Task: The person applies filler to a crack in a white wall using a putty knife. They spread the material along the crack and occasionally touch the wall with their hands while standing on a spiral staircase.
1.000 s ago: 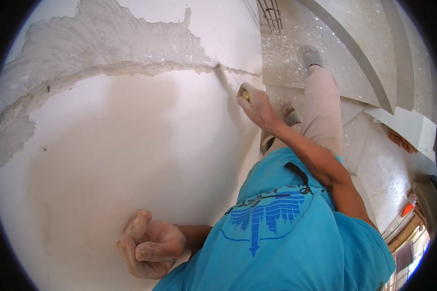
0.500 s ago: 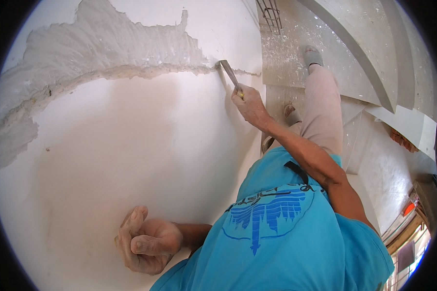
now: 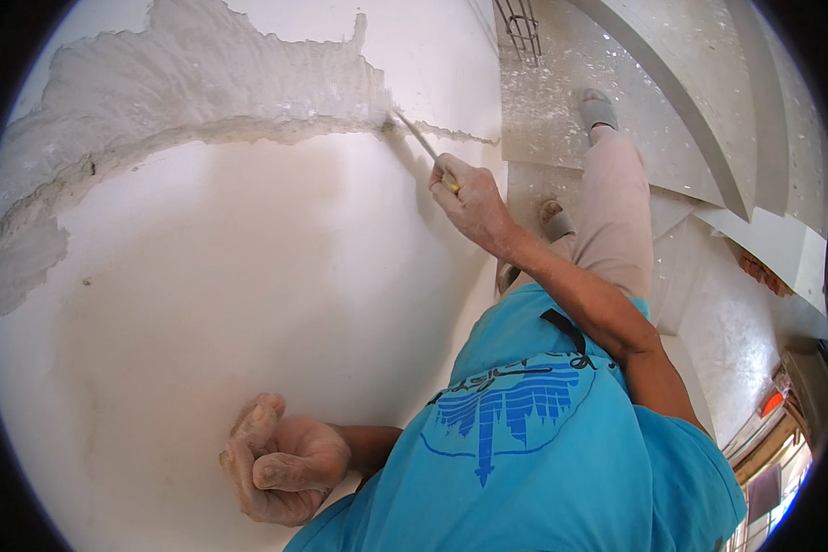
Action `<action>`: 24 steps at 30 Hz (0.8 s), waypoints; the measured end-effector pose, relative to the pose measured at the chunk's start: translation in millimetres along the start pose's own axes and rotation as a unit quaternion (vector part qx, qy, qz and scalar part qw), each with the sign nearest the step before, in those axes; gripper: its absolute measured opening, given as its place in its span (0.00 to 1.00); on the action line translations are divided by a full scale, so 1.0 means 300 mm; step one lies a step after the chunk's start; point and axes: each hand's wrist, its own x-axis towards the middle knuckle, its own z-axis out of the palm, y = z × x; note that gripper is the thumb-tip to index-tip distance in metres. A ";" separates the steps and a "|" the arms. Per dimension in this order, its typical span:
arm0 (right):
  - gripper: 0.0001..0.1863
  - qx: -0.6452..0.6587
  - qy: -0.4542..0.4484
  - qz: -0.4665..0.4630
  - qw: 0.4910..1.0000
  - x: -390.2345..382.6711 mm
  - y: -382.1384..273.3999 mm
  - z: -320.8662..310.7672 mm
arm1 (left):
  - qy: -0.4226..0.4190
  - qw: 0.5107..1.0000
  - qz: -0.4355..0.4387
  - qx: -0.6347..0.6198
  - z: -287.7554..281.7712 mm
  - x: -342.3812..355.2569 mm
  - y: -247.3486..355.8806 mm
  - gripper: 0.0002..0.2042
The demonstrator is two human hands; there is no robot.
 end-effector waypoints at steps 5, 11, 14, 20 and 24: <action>0.06 -0.023 -0.020 0.052 0.998 0.017 -0.001 0.006 | 0.018 1.000 -0.007 -0.003 0.001 -0.006 -0.001 0.12; 0.08 -0.058 0.010 -0.028 0.998 0.023 -0.057 0.017 | 0.022 0.999 -0.010 -0.022 0.004 -0.021 -0.011 0.12; 0.09 -0.022 0.009 0.117 0.993 0.066 0.041 0.024 | 0.022 0.999 -0.007 -0.030 -0.002 -0.008 -0.004 0.11; 0.09 -0.034 -0.019 0.005 0.999 0.020 -0.113 -0.015 | 0.025 0.999 -0.022 -0.040 0.001 -0.029 -0.005 0.12; 0.08 0.117 -0.030 0.275 0.954 0.041 0.046 -0.001 | 0.014 1.000 -0.007 -0.003 -0.007 -0.005 0.002 0.12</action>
